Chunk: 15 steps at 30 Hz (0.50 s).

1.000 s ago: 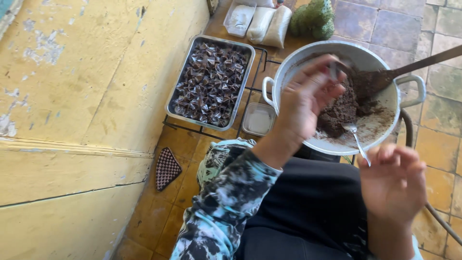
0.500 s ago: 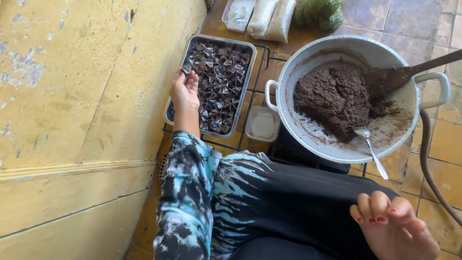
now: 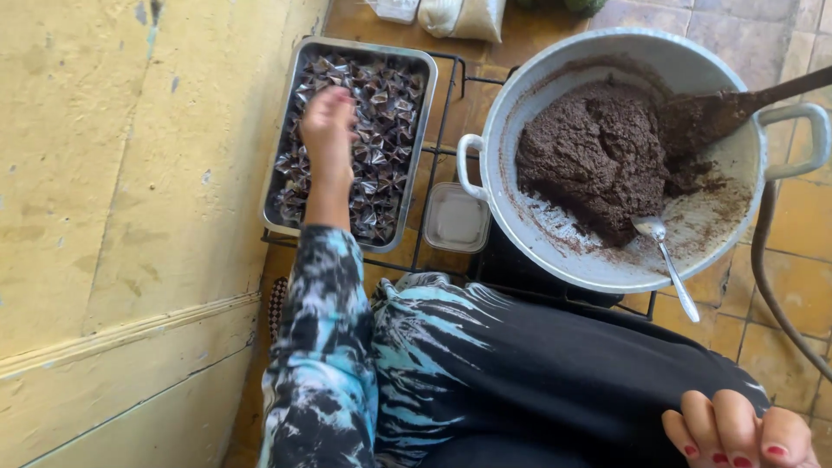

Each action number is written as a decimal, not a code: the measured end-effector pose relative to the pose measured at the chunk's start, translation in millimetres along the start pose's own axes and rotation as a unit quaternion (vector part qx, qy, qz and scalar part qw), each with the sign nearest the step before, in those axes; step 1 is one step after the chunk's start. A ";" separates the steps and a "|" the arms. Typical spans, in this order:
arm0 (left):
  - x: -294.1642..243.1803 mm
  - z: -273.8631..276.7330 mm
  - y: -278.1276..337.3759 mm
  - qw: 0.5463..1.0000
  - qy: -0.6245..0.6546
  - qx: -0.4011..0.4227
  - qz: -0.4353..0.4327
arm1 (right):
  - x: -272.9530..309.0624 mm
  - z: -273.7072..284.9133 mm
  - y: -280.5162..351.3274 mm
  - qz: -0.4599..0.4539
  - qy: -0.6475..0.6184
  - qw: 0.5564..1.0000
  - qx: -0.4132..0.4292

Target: Filling small paper liners with a dark mixture using a spoon

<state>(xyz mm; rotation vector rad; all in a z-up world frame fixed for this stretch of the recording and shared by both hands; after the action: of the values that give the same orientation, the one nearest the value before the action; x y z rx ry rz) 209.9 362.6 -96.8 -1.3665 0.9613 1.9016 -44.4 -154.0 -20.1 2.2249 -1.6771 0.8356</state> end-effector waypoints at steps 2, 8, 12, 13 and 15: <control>3.5 -34.7 46.4 0.988 -0.043 0.133 0.068 | 3.1 -1.7 1.1 -0.008 0.011 1.000 -0.015; 132.9 -117.1 107.0 0.862 -0.370 0.346 -0.014 | 7.0 -4.5 2.8 0.004 -0.009 1.000 -0.002; 174.4 -147.4 107.0 0.703 -0.549 0.098 -0.441 | 13.7 -3.9 14.2 0.015 0.000 1.000 -0.013; 173.0 -147.0 107.8 0.703 -0.547 0.100 -0.443 | 14.4 -2.4 19.2 0.018 0.002 1.000 -0.014; 183.2 -146.3 105.1 0.675 -0.613 0.122 -0.393 | 18.8 1.4 30.8 0.042 -0.012 0.999 -0.022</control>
<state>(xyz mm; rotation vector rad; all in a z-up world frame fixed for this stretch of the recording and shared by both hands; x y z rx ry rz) 148.5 193.4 -280.2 -0.0297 -0.1179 1.3811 -69.4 -179.6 -15.2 2.1557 -1.7935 0.7863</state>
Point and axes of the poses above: each hand's wrist, its own y-axis away from the middle knuckle, its own z-axis out of the back of the hand, x = y × z, the point moved 8 cm from there along -y, towards the middle knuckle, and after that the axes turned 1 degree about y, right-handed, at the moved point
